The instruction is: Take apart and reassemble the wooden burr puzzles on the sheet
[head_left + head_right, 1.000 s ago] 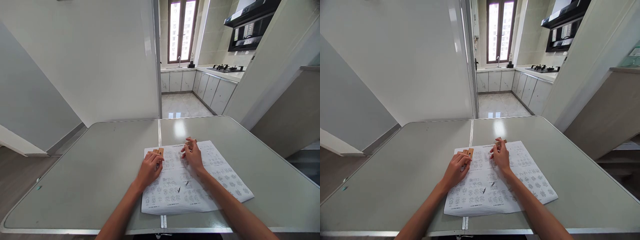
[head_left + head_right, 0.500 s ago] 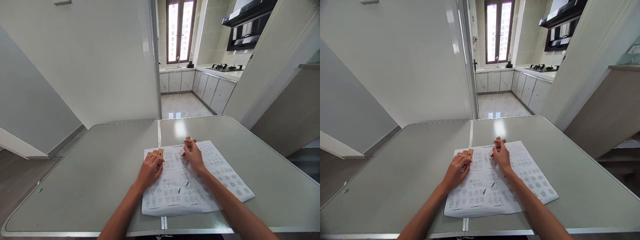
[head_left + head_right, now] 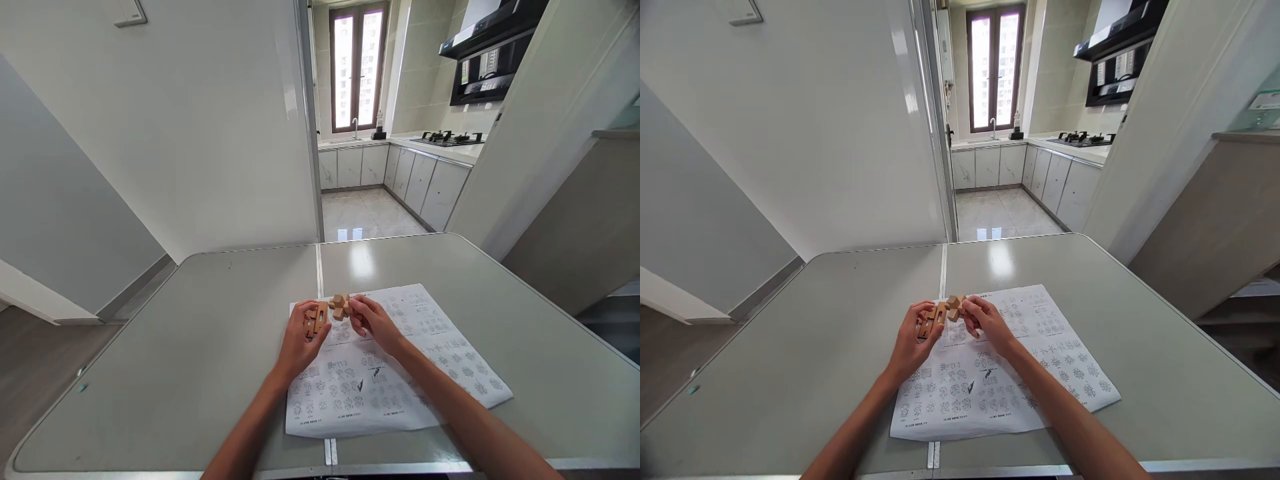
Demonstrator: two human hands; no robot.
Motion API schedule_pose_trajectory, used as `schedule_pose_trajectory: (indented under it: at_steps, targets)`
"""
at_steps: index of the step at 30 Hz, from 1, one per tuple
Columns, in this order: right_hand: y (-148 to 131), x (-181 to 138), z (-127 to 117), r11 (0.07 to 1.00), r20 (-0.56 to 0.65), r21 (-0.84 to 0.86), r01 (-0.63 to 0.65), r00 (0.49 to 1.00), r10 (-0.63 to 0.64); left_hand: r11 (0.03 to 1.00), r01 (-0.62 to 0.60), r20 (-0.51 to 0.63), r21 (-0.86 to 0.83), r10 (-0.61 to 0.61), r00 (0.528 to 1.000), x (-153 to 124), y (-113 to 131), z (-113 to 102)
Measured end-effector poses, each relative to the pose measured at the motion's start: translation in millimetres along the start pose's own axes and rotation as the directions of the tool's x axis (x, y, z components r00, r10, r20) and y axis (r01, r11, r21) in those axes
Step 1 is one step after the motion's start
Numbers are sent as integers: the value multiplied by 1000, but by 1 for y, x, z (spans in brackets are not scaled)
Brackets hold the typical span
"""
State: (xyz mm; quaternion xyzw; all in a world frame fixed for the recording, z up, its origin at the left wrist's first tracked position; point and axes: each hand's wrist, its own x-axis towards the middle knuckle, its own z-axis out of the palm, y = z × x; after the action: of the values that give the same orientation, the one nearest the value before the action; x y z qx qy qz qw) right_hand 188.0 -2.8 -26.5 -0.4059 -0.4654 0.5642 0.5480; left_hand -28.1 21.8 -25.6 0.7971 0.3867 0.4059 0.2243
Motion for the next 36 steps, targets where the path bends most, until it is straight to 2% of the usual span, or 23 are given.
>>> schedule_pose_trajectory:
  at_steps: [3,6,9,16,21,28,31,36]
  targets:
    - [-2,-5,5,996,141,63,-66,988,56,990,89,90,-112,-79,993,0,3,-3]
    - [-2,-9,8,987,269,110,-117,960,84,965,128,229,-229,-74,971,-2,4,-4]
    - [-3,-11,9,984,309,106,-144,945,105,951,163,296,-261,-82,952,-4,2,-2]
    - [0,-7,12,1000,234,-27,11,972,-4,919,234,186,-317,-181,966,-3,2,0]
    - [1,-6,10,996,260,-83,-18,965,40,911,237,171,-337,-188,967,-4,0,1]
    - [-3,-6,2,980,413,-144,-140,891,188,944,153,195,-291,-98,976,-4,-2,-4]
    - [1,-5,1,982,432,-151,-113,886,168,953,125,212,-277,-66,975,-2,1,-6]
    - [8,-6,4,991,380,-124,-46,921,91,962,116,186,-249,-70,980,-1,6,-5]
